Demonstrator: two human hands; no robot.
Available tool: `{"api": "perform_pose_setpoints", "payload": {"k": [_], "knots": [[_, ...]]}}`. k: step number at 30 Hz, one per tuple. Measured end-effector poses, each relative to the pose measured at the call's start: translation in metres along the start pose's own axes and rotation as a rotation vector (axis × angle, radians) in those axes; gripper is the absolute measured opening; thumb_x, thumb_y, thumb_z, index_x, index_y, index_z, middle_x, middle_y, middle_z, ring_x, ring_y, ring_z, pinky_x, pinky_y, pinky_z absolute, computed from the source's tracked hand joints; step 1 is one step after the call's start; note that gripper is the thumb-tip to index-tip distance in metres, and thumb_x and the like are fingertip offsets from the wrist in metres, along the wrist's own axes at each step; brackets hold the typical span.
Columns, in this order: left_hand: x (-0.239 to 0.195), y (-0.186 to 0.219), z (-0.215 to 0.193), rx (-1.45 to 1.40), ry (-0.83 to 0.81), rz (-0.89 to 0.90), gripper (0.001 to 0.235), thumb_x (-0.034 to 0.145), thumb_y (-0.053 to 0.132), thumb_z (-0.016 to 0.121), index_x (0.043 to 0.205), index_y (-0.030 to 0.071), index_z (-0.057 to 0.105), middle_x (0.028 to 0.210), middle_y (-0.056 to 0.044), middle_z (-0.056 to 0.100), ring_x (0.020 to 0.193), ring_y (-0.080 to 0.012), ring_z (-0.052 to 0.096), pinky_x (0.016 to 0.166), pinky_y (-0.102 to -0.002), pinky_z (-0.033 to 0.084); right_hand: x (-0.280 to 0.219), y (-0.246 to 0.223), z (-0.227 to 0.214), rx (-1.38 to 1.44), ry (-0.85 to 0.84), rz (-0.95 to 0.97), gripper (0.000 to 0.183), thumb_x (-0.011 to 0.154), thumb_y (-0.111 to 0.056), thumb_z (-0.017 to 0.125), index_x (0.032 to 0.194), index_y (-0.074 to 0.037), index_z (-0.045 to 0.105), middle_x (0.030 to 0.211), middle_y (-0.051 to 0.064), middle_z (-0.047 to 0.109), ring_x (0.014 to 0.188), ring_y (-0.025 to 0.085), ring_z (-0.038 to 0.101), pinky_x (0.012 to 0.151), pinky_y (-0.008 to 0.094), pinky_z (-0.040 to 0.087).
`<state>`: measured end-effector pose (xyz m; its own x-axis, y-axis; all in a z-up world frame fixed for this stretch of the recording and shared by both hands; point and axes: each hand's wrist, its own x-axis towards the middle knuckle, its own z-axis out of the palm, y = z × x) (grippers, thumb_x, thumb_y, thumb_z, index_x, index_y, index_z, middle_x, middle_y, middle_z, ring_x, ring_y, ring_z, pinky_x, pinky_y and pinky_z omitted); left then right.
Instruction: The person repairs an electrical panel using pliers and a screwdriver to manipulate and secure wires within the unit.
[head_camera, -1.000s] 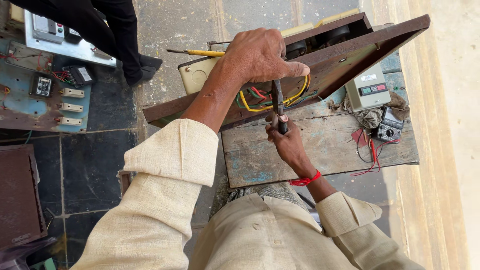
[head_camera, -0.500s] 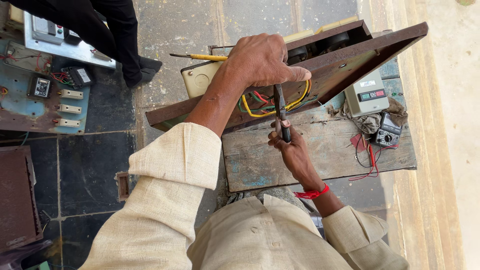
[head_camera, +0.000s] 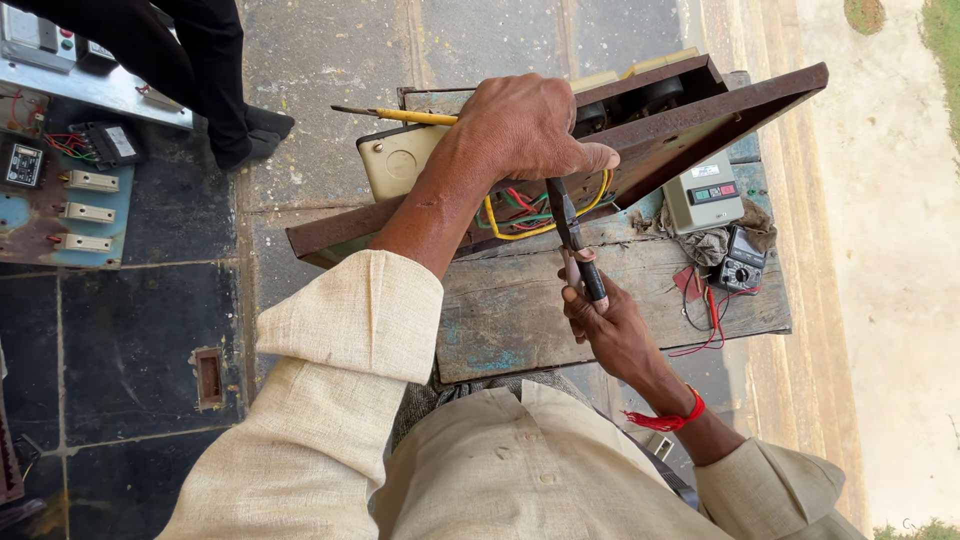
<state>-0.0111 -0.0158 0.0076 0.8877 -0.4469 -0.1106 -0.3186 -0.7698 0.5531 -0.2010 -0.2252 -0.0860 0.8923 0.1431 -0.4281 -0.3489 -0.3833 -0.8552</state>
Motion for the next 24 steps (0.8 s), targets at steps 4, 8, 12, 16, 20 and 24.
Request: {"api": "perform_pose_setpoints", "payload": {"k": [4,8,12,16,20,24], "knots": [[-0.006,0.005,0.001,0.000,0.020,0.022,0.066,0.067,0.077,0.076,0.065,0.011,0.073,0.056,-0.006,0.067,0.057,-0.0236,0.068,0.063,-0.042,0.055,-0.011,-0.006,-0.028,0.254,-0.128,0.156,0.023,0.098,-0.021,0.061,0.114,-0.006,0.052,0.075,-0.002,0.049,0.060,0.011,0.043,0.051,0.030,0.039],[-0.011,0.011,0.004,0.018,0.002,0.065,0.068,0.071,0.078,0.072,0.064,0.010,0.075,0.056,-0.006,0.066,0.058,-0.0232,0.067,0.066,-0.044,0.054,-0.023,-0.043,-0.065,-0.004,-0.190,0.341,0.021,0.101,-0.020,0.059,0.110,-0.002,0.054,0.070,0.002,0.047,0.058,0.014,0.045,0.050,0.033,0.042],[-0.017,0.019,0.009,0.009,-0.064,0.024,0.068,0.081,0.077,0.063,0.069,0.011,0.077,0.055,-0.004,0.062,0.055,-0.0192,0.063,0.064,-0.044,0.055,-0.022,-0.108,-0.102,-0.221,-0.290,0.572,0.024,0.100,-0.026,0.056,0.113,-0.006,0.063,0.066,0.005,0.049,0.055,0.018,0.048,0.052,0.035,0.047],[-0.020,0.023,0.019,-0.016,-0.042,0.054,0.065,0.092,0.069,0.054,0.075,0.011,0.077,0.052,-0.004,0.061,0.052,-0.0176,0.062,0.063,-0.045,0.055,0.009,-0.175,-0.132,-0.523,-0.427,0.738,0.030,0.099,-0.029,0.055,0.100,0.000,0.064,0.062,0.008,0.047,0.053,0.022,0.044,0.052,0.041,0.043],[-0.022,0.018,0.023,-0.029,-0.011,0.062,0.062,0.091,0.066,0.054,0.075,0.011,0.079,0.055,-0.005,0.064,0.056,-0.0204,0.065,0.068,-0.047,0.054,0.028,-0.197,-0.138,-0.620,-0.540,0.758,0.033,0.101,-0.033,0.057,0.090,-0.001,0.053,0.061,0.007,0.044,0.053,0.023,0.042,0.053,0.042,0.043],[-0.015,0.020,0.021,-0.017,0.016,0.056,0.060,0.088,0.066,0.059,0.080,0.010,0.078,0.060,-0.007,0.067,0.060,-0.0226,0.068,0.070,-0.048,0.054,0.017,-0.179,-0.133,-0.478,-0.567,0.690,0.035,0.099,-0.036,0.053,0.090,-0.002,0.055,0.062,0.006,0.047,0.051,0.021,0.042,0.052,0.041,0.044]]}}
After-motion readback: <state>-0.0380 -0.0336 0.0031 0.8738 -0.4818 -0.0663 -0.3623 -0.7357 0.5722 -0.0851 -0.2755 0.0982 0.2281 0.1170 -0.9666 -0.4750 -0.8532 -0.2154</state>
